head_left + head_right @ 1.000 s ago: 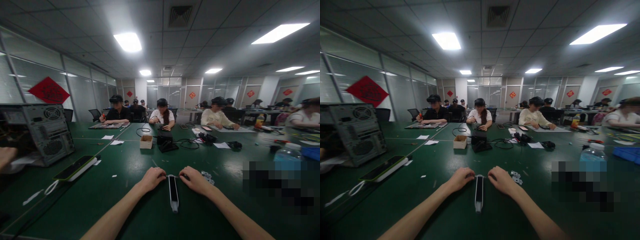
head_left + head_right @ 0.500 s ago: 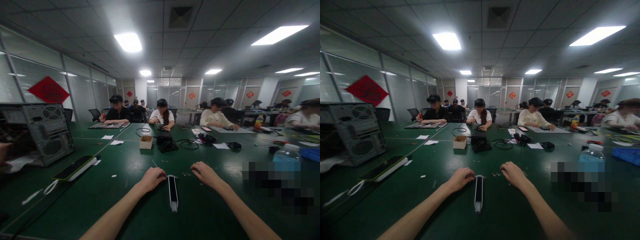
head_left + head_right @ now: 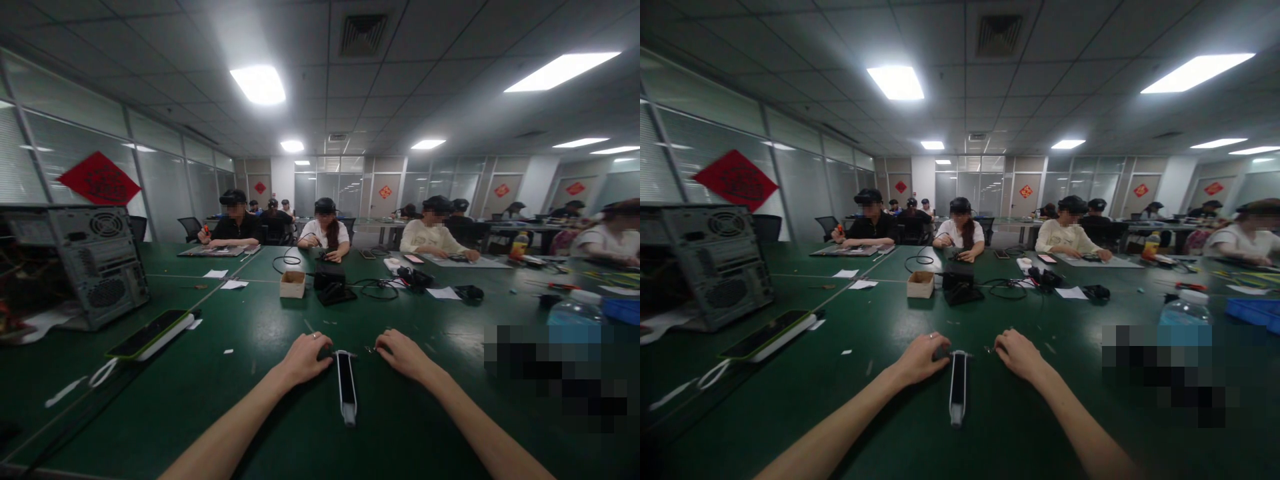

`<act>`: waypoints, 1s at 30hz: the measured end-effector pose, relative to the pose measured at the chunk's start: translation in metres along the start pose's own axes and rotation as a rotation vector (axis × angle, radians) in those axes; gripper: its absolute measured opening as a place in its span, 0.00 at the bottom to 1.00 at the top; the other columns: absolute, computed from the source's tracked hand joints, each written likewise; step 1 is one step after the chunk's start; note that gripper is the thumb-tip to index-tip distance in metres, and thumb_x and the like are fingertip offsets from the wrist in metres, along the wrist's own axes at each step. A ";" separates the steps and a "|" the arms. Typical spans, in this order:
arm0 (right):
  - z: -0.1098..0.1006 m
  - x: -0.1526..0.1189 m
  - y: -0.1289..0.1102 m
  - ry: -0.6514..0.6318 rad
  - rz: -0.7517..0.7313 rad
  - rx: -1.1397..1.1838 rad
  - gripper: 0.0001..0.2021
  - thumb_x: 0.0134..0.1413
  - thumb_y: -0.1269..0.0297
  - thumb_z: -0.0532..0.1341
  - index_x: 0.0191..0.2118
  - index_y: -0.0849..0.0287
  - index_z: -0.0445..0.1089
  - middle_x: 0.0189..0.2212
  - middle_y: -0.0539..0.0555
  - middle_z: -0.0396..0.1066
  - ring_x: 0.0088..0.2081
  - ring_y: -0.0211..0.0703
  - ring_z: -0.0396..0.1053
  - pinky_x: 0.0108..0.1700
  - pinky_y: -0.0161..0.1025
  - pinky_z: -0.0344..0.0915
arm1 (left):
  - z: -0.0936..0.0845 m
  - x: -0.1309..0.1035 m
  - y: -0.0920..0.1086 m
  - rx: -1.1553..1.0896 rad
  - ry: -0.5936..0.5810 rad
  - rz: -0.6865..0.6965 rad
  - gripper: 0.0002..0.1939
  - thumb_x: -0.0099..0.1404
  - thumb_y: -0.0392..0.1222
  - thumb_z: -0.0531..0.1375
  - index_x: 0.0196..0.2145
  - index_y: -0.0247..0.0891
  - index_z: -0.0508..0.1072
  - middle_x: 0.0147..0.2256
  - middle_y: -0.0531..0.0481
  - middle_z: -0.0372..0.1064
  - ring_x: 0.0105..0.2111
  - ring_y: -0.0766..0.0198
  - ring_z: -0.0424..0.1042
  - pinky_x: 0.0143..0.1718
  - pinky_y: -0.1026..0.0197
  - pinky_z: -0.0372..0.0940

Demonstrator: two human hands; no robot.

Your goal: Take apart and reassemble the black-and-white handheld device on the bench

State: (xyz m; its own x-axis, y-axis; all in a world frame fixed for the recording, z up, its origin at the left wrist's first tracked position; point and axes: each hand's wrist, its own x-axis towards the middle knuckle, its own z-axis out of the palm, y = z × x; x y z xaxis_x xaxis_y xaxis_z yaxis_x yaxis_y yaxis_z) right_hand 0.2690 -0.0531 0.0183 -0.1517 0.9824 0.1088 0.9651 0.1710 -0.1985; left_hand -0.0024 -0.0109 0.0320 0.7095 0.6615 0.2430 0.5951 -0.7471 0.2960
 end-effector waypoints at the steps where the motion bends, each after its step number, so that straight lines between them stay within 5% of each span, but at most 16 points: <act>1: -0.001 -0.001 -0.001 0.006 0.005 0.008 0.11 0.57 0.64 0.52 0.40 0.59 0.71 0.39 0.57 0.68 0.42 0.45 0.65 0.43 0.39 0.62 | 0.000 0.000 0.000 0.002 0.005 0.001 0.14 0.61 0.42 0.58 0.44 0.40 0.69 0.42 0.50 0.68 0.40 0.61 0.68 0.42 0.59 0.61; 19: -0.007 -0.002 0.019 0.131 0.004 -0.024 0.14 0.58 0.62 0.50 0.41 0.59 0.71 0.41 0.58 0.68 0.43 0.45 0.64 0.44 0.39 0.61 | 0.002 0.000 0.000 0.005 0.046 0.016 0.17 0.62 0.43 0.55 0.48 0.40 0.65 0.43 0.49 0.68 0.40 0.60 0.68 0.44 0.57 0.61; 30: 0.001 0.002 0.011 -0.049 0.072 0.097 0.11 0.55 0.63 0.54 0.37 0.61 0.71 0.37 0.56 0.70 0.38 0.42 0.67 0.40 0.36 0.61 | 0.000 -0.001 0.003 -0.028 0.046 0.000 0.18 0.62 0.44 0.54 0.50 0.39 0.65 0.43 0.48 0.68 0.40 0.61 0.67 0.44 0.57 0.61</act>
State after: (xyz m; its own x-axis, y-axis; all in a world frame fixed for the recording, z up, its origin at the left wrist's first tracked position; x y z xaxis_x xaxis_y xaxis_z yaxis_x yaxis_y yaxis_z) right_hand 0.2791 -0.0493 0.0158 -0.0956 0.9944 0.0441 0.9490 0.1045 -0.2976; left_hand -0.0013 -0.0141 0.0327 0.6912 0.6640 0.2854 0.5837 -0.7457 0.3214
